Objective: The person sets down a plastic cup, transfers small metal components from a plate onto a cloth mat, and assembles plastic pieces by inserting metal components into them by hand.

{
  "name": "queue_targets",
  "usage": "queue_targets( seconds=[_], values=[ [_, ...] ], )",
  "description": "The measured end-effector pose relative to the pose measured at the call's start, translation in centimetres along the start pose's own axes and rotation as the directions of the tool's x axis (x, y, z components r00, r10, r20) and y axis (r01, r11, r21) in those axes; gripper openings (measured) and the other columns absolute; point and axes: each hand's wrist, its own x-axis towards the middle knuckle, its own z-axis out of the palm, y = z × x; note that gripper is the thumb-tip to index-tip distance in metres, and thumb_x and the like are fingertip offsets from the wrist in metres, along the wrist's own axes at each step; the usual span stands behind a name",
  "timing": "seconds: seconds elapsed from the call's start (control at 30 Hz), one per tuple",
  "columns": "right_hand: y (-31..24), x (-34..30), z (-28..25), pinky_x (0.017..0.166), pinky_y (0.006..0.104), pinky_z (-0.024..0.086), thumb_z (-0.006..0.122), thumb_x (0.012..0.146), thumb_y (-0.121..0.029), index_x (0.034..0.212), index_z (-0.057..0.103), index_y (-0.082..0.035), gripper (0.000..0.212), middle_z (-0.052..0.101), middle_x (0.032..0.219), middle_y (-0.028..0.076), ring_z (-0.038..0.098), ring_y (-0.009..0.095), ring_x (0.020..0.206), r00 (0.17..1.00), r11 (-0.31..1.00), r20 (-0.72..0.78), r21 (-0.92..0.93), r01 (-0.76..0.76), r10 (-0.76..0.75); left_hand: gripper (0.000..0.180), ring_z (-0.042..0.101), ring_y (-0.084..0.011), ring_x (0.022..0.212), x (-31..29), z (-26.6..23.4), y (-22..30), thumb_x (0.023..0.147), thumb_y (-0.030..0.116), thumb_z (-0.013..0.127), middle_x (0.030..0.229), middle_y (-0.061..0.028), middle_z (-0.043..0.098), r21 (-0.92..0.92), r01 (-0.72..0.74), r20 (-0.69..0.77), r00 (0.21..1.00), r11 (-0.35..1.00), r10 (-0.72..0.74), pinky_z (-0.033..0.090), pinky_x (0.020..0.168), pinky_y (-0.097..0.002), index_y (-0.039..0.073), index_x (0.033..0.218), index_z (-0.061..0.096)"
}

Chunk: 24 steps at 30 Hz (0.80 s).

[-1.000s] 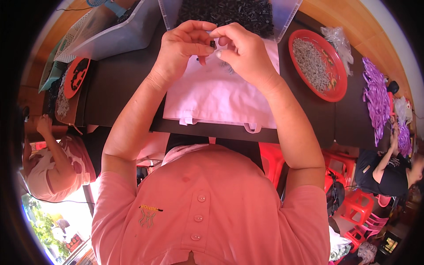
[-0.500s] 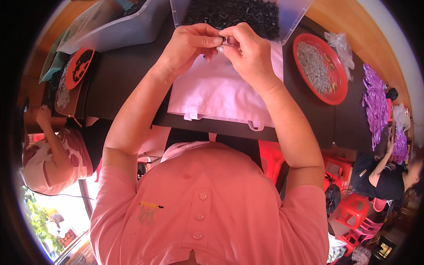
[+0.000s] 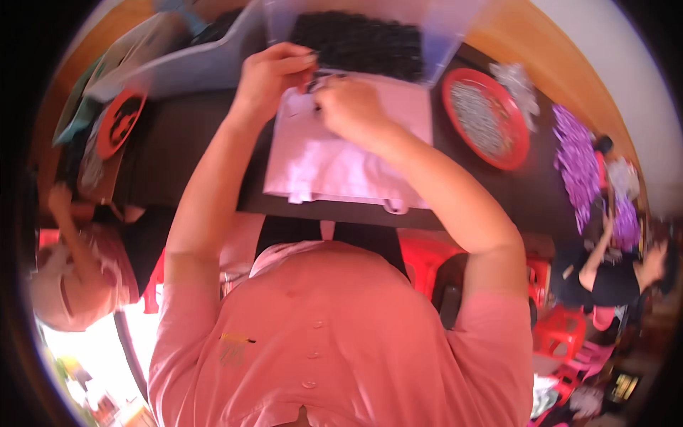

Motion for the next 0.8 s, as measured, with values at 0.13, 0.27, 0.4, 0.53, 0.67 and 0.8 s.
queue_targets(
  seconds=[0.13,0.27,0.4,0.53,0.67,0.8],
  values=[
    [0.2,0.3,1.9,0.073,0.0436,0.051,0.060,0.071,-0.010,0.076,0.066,-0.004,0.009,0.064,0.083,0.013,0.063,0.033,0.084,0.994,0.994,-0.069,-0.078,0.083,-0.089,0.011,0.062,-0.0171,0.063,-0.4,-0.5,0.1,0.082,0.003,0.067,0.077,-0.0115,0.066,-0.003,0.004,-0.035,0.999,1.000,-0.004,0.048,0.054,-0.0287,-0.004,0.090,0.066],
    [-0.5,-0.5,0.1,0.075,0.0443,0.050,0.061,0.073,-0.009,0.079,0.064,-0.004,0.008,0.064,0.084,0.013,0.063,0.033,0.086,0.994,0.996,-0.076,0.041,-0.080,0.083,0.012,0.062,-0.0180,0.065,-0.8,-0.2,0.2,0.084,0.002,0.065,0.081,-0.0134,0.066,-0.009,0.043,-0.006,0.999,0.999,-0.043,0.049,0.055,-0.0280,-0.005,0.093,0.064],
    [2.0,-1.1,-3.1,0.065,0.0351,0.049,0.064,0.078,-0.003,0.081,0.061,0.000,0.006,0.065,0.077,0.012,0.063,0.024,0.071,0.918,0.804,-0.059,0.507,-0.310,0.391,0.012,0.060,-0.0176,0.062,-0.1,0.6,-0.3,0.083,0.001,0.064,0.079,-0.0130,0.066,0.025,0.043,0.073,0.996,0.999,-0.044,0.048,0.055,-0.0277,-0.005,0.093,0.063],
    [3.5,-0.5,-2.1,0.061,0.0291,0.047,0.065,0.078,-0.001,0.085,0.066,0.002,0.007,0.064,0.070,0.007,0.058,0.011,0.067,0.885,0.624,-0.147,0.759,-0.186,0.443,0.011,0.060,-0.0171,0.061,-0.6,1.3,-0.9,0.083,0.002,0.064,0.077,-0.0116,0.065,0.072,0.087,0.059,0.994,0.994,-0.092,0.047,0.055,-0.0273,-0.004,0.092,0.064],
    [4.0,-0.7,-0.4,0.062,0.0257,0.047,0.063,0.080,-0.001,0.089,0.069,-0.001,0.011,0.065,0.075,0.003,0.058,0.009,0.070,0.884,0.575,-0.153,0.804,-0.149,0.442,0.019,0.061,-0.0158,0.067,-1.1,1.5,-0.7,0.083,0.004,0.064,0.084,-0.0127,0.067,0.142,0.097,0.028,0.994,0.985,-0.102,0.049,0.059,-0.0270,-0.006,0.099,0.065],
    [3.2,-1.5,-2.5,0.067,0.0222,0.046,0.062,0.085,-0.001,0.099,0.070,-0.003,0.016,0.066,0.084,0.000,0.058,0.007,0.076,0.880,0.534,-0.071,0.816,-0.219,0.469,0.020,0.063,-0.0164,0.065,-1.2,2.1,-1.2,0.084,0.003,0.066,0.082,-0.0130,0.068,0.055,0.125,0.074,0.989,0.991,-0.129,0.050,0.058,-0.0272,-0.007,0.101,0.065]
  ],
)
